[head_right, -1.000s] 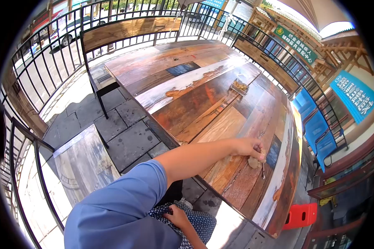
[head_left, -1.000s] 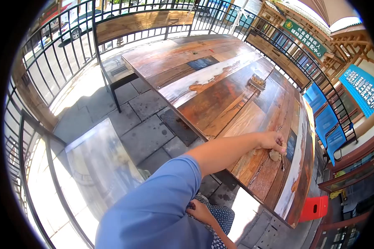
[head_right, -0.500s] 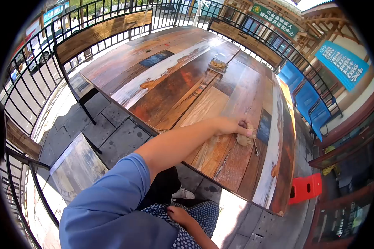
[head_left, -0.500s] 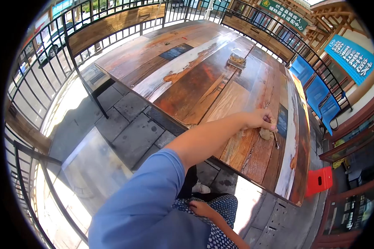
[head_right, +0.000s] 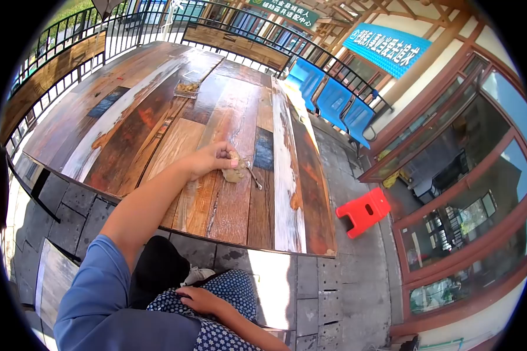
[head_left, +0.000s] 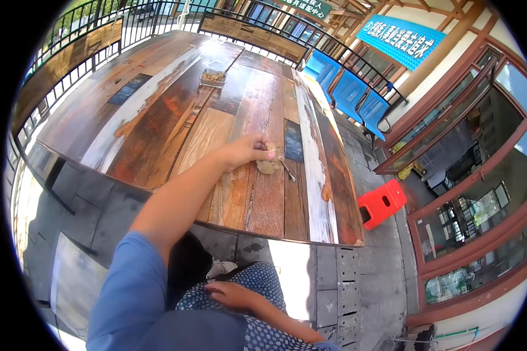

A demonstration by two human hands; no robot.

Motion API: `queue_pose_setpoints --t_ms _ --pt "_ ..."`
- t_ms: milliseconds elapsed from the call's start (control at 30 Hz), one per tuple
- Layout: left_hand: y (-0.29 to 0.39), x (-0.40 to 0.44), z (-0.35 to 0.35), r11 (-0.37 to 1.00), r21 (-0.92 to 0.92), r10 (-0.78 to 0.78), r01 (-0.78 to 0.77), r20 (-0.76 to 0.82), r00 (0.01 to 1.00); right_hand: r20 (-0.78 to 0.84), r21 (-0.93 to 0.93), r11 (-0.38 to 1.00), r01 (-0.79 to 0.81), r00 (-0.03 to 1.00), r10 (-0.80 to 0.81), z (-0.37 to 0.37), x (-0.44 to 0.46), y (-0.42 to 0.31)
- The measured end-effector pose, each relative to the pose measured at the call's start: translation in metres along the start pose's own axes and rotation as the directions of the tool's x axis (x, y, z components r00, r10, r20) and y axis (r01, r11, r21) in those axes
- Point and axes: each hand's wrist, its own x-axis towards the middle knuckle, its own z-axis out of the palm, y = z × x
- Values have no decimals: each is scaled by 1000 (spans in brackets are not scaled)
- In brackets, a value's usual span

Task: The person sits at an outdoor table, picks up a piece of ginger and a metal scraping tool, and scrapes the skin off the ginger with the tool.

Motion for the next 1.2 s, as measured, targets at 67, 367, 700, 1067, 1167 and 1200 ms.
queue_pose_setpoints --t_ms 67,367,700,1067,1167,1200 --pt "-1 -1 1 1000 18 7 -7 -1 1000 -8 59 993 98 995 -98 -44 -21 -60" --pt "-2 0 1 999 -51 -6 6 -9 1000 -627 -348 935 67 725 -285 -268 -54 -137" --pt "5 -3 0 996 -73 -53 56 39 998 -728 -496 767 -406 677 -112 -340 30 -56" --pt "10 -1 -3 994 -44 -98 102 81 992 -769 429 736 523 639 -6 -356 35 -80" --pt "10 0 -6 989 -84 -112 123 131 985 -713 568 541 620 699 -52 -346 42 -71" --pt "9 0 -7 988 -85 -115 127 132 985 -710 599 491 633 703 -41 -342 45 -66"
